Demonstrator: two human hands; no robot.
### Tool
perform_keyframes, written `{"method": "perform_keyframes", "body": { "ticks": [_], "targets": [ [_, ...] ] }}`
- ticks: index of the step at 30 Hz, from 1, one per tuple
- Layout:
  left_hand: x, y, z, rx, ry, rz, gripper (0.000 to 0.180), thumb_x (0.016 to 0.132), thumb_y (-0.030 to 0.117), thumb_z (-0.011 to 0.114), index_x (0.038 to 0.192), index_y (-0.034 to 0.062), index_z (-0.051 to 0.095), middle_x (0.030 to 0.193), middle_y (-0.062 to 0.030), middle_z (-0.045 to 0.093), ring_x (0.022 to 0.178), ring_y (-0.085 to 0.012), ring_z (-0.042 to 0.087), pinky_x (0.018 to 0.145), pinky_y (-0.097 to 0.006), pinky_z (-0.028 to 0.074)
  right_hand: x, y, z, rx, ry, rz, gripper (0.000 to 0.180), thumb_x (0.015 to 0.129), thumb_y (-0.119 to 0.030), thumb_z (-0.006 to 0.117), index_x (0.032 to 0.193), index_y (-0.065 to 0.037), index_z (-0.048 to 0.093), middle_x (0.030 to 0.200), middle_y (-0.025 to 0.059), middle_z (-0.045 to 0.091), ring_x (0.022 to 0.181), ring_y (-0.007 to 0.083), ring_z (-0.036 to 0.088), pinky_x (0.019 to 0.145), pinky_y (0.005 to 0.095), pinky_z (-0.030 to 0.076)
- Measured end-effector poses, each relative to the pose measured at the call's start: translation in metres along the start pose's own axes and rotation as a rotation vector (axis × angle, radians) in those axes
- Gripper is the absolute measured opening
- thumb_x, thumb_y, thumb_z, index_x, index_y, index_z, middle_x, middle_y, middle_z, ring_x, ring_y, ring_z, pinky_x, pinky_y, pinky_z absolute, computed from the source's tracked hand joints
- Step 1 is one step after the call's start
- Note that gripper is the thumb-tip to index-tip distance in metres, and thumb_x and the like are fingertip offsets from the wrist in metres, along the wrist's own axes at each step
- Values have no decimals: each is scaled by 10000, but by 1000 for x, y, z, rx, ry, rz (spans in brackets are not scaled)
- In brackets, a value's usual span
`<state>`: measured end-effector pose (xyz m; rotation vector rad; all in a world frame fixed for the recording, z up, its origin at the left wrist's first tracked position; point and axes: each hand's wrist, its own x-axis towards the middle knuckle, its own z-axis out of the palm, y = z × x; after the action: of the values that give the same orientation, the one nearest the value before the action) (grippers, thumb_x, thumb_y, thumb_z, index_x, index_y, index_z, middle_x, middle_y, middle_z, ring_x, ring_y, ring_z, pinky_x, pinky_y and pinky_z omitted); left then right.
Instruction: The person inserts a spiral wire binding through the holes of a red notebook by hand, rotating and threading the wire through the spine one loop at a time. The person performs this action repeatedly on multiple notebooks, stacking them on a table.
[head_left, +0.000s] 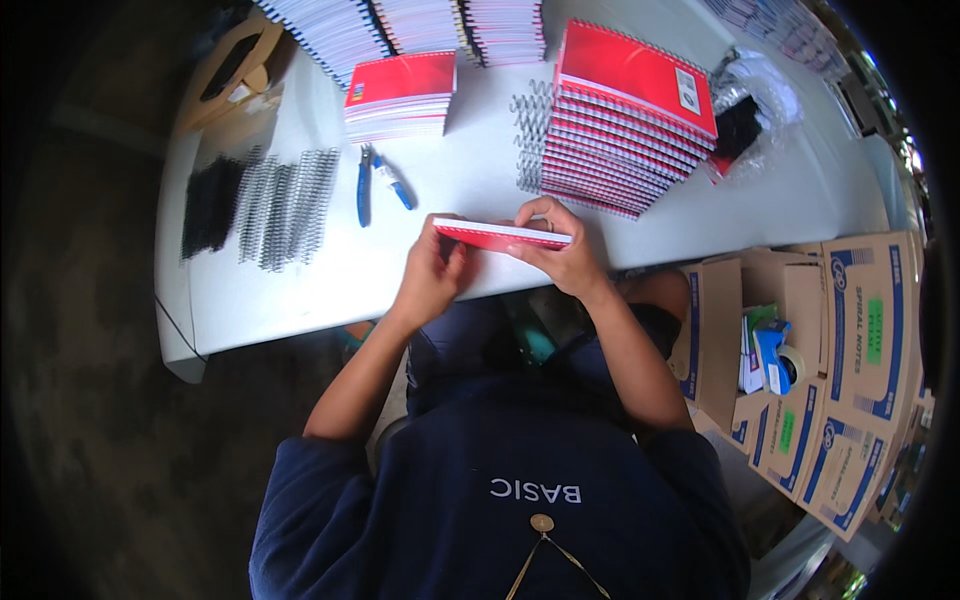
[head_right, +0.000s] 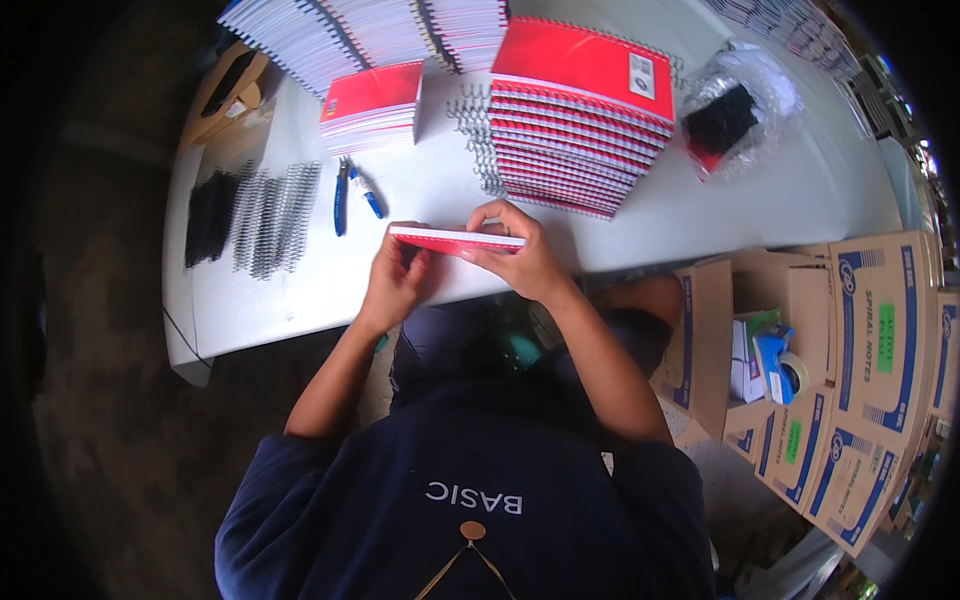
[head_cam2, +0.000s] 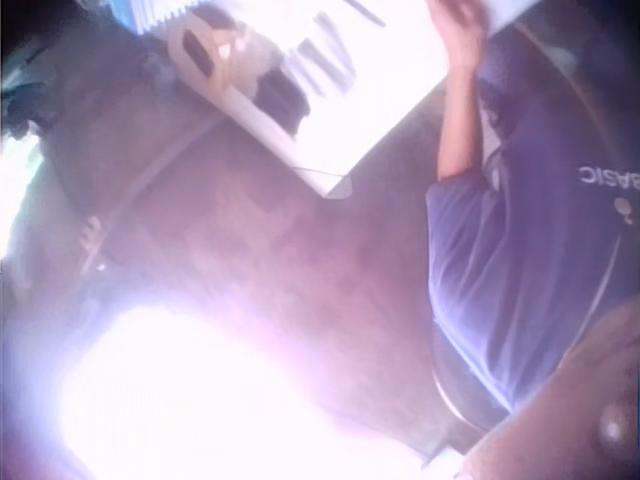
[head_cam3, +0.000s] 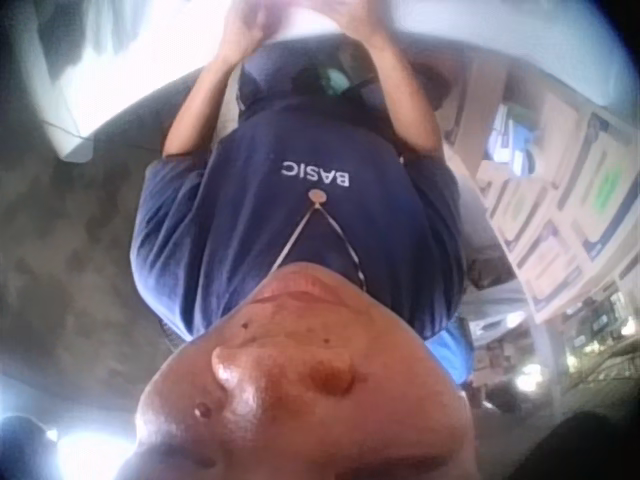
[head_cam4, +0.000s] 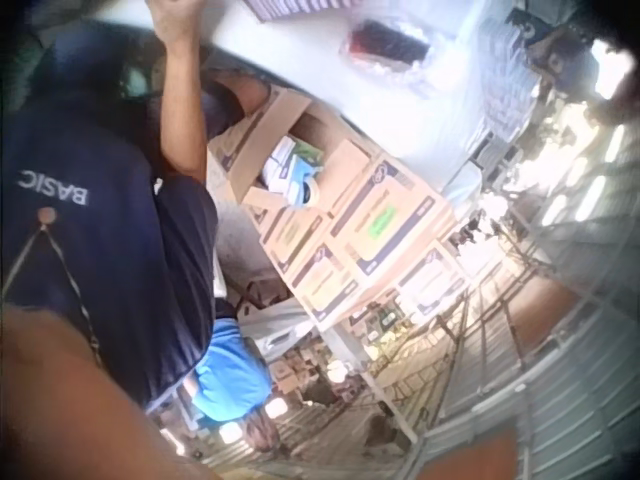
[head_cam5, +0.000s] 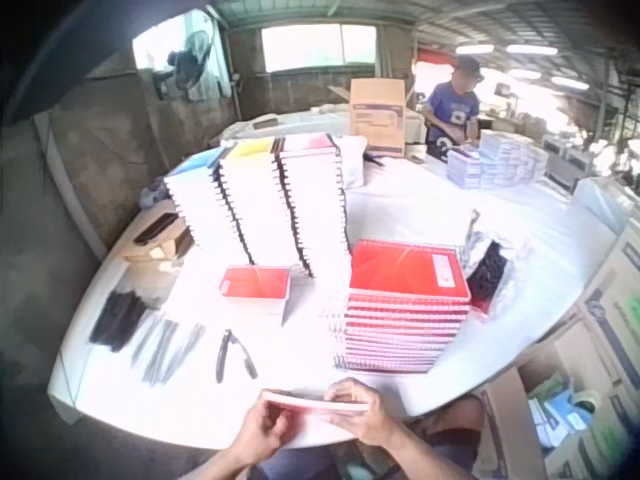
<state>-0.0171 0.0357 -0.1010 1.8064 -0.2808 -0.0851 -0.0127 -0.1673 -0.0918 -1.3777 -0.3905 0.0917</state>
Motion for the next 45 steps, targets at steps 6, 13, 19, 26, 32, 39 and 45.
{"method": "perform_keyframes", "body": {
  "ticks": [6, 13, 19, 26, 32, 39, 45],
  "targets": [
    [39, -13, -83, 890, 377, 262, 231, 774, 103, 618, 981, 20, 556, 971, -156, 581, 821, -332, 564, 717, -415, 447, 0, 6, -5, -192, -8, -74, 249, 824, -2, 617, 1073, -3, 634, 1006, 89, 665, 906, 102, 595, 816, 230, 464],
    [51, -16, -126, 1267, 476, -166, 225, 831, 235, 594, 957, 49, 578, 949, -136, 582, 846, -302, 587, 719, -422, 463, 13, 13, -3, -157, 60, -64, 259, 842, -11, 597, 1100, -10, 625, 1022, 74, 660, 903, 94, 577, 824, 225, 453],
    [52, -4, -145, 777, 615, 71, 216, 841, 165, 576, 1013, 34, 569, 833, -131, 613, 754, -253, 602, 689, -363, 466, 10, 16, -7, -165, 49, -3, 295, 836, -17, 604, 1130, -26, 613, 1048, 76, 652, 929, 95, 570, 845, 233, 447],
    [31, 35, -67, 261, -168, -74, 307, 942, 296, 468, 922, -1, 541, 736, -79, 524, 678, -162, 495, 680, -281, 424, 11, 14, -8, -145, 75, 28, 301, 841, -36, 613, 1139, 6, 596, 1107, 95, 617, 986, 111, 551, 881, 251, 437],
    [46, 34, -67, 207, -224, -231, 362, 943, 349, 475, 824, 21, 570, 665, -22, 498, 607, -94, 434, 586, -227, 373, 11, 16, -9, -145, 65, 24, 295, 851, -50, 606, 1142, -4, 599, 1072, 82, 634, 949, 97, 559, 861, 237, 441],
    [68, 50, -73, 292, -256, 86, 226, 899, 267, 563, 848, 50, 602, 730, -9, 557, 721, -101, 511, 626, -238, 392, 10, 14, -9, -166, 31, 8, 283, 853, -72, 612, 1129, -11, 612, 1025, 69, 652, 911, 88, 564, 831, 229, 448],
    [71, 75, -70, 908, -488, 234, 217, 776, 205, 688, 941, 86, 611, 1079, -51, 566, 972, -252, 529, 872, -377, 341, 8, 11, -7, -202, 62, 40, 269, 849, -71, 612, 1108, 0, 619, 996, 90, 665, 874, 113, 596, 802, 244, 465]
  ]
}}
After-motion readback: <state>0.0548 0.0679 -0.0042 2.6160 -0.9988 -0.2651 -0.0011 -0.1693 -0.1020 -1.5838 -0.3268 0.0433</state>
